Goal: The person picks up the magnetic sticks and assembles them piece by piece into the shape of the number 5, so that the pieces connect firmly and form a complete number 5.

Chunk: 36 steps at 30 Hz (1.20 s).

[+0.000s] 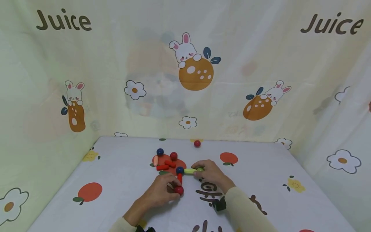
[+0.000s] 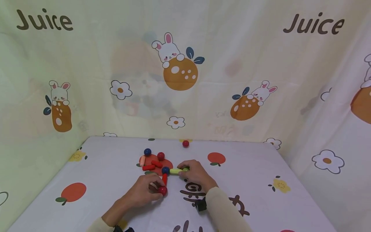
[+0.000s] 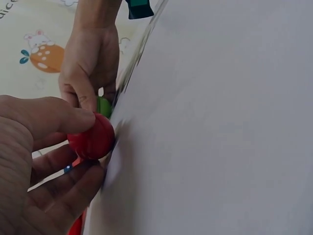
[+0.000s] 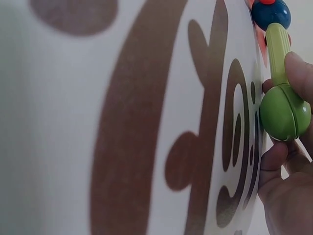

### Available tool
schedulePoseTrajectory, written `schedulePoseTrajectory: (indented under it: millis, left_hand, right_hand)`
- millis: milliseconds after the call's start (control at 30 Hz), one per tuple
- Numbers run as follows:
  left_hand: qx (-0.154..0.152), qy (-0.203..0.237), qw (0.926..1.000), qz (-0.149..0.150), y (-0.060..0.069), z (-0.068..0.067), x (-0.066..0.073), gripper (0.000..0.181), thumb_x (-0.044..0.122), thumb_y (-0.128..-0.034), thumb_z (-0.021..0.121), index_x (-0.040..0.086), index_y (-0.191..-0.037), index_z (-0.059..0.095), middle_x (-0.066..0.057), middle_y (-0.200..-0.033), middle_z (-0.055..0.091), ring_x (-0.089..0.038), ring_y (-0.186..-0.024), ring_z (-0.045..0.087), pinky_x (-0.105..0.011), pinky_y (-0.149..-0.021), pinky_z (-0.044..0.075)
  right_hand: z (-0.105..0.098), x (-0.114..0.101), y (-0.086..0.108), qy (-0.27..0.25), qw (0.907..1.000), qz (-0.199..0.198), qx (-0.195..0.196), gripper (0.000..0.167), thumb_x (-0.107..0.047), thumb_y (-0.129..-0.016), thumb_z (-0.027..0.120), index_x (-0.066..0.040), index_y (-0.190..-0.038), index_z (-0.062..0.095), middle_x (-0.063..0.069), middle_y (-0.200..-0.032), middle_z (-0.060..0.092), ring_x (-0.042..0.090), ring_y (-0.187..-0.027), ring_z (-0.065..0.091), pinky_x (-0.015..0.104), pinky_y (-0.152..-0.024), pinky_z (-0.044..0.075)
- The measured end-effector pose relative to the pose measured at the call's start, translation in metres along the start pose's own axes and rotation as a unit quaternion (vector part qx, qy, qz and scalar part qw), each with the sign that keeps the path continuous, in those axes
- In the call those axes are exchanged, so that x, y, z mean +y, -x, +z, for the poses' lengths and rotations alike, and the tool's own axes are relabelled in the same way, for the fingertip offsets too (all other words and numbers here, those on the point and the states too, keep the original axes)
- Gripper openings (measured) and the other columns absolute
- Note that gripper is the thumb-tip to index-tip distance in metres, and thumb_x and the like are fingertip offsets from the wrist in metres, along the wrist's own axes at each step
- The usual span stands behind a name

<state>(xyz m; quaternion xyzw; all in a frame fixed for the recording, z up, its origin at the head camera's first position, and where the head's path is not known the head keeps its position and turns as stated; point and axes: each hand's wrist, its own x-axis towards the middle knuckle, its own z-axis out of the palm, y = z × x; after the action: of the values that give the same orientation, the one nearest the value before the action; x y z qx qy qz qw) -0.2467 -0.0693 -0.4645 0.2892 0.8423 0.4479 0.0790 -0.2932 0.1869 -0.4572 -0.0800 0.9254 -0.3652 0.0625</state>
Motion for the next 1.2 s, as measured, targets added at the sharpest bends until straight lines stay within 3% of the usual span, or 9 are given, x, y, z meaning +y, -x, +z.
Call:
schedulePoseTrajectory:
  millis: [300,500,767,933,1200]
  left_hand:
    - [0.018,0.013,0.9997,-0.011,-0.001,-0.009,-0.004,0.019,0.021,-0.0901,0.078,0.018,-0.108,0.072,0.002,-0.103,0.067,-0.016,-0.096,0.064,-0.026,-0.084,0.057]
    - [0.035,-0.005,0.9990,-0.028,-0.004,-0.016,-0.009,0.021,0.018,-0.0916,0.075,0.014,-0.112,0.072,0.002,-0.105,0.068,-0.014,-0.096,0.063,-0.029,-0.085,0.057]
    - [0.092,-0.037,0.9943,-0.041,-0.006,-0.027,-0.020,0.018,0.013,-0.0916,0.074,0.015,-0.110,0.073,0.003,-0.103,0.067,-0.016,-0.092,0.060,-0.026,-0.076,0.056]
    - [0.118,-0.060,0.9895,-0.057,-0.008,-0.033,-0.029,0.019,0.010,-0.0898,0.076,0.019,-0.106,0.073,0.007,-0.096,0.065,-0.015,-0.090,0.059,-0.028,-0.078,0.055]
    - [0.158,-0.042,0.9822,-0.093,-0.010,-0.038,-0.038,0.019,0.009,-0.0894,0.075,0.016,-0.106,0.072,0.005,-0.094,0.065,-0.016,-0.088,0.059,-0.030,-0.078,0.055]
  right_hand:
    - [0.001,0.000,0.000,-0.008,0.9996,0.026,0.009,0.027,-0.024,-0.092,0.075,-0.024,-0.118,0.075,-0.002,-0.120,0.066,0.022,-0.109,0.053,0.047,-0.097,0.049]
    - [0.001,-0.001,0.001,-0.022,0.9993,0.031,0.003,0.028,-0.023,-0.091,0.076,-0.024,-0.119,0.075,-0.002,-0.119,0.066,0.022,-0.109,0.054,0.045,-0.095,0.051]
    - [-0.001,0.000,0.002,-0.063,0.9972,0.040,-0.009,0.030,-0.023,-0.091,0.076,-0.024,-0.121,0.074,-0.001,-0.121,0.064,0.024,-0.110,0.053,0.045,-0.094,0.051]
    - [-0.001,0.002,0.002,-0.067,0.9967,0.045,-0.005,0.030,-0.023,-0.091,0.076,-0.026,-0.120,0.074,0.000,-0.122,0.064,0.024,-0.111,0.053,0.045,-0.094,0.050]
    - [-0.002,0.000,0.003,-0.061,0.9973,0.041,-0.004,0.030,-0.025,-0.091,0.075,-0.023,-0.121,0.074,-0.001,-0.119,0.064,0.023,-0.107,0.054,0.045,-0.093,0.051]
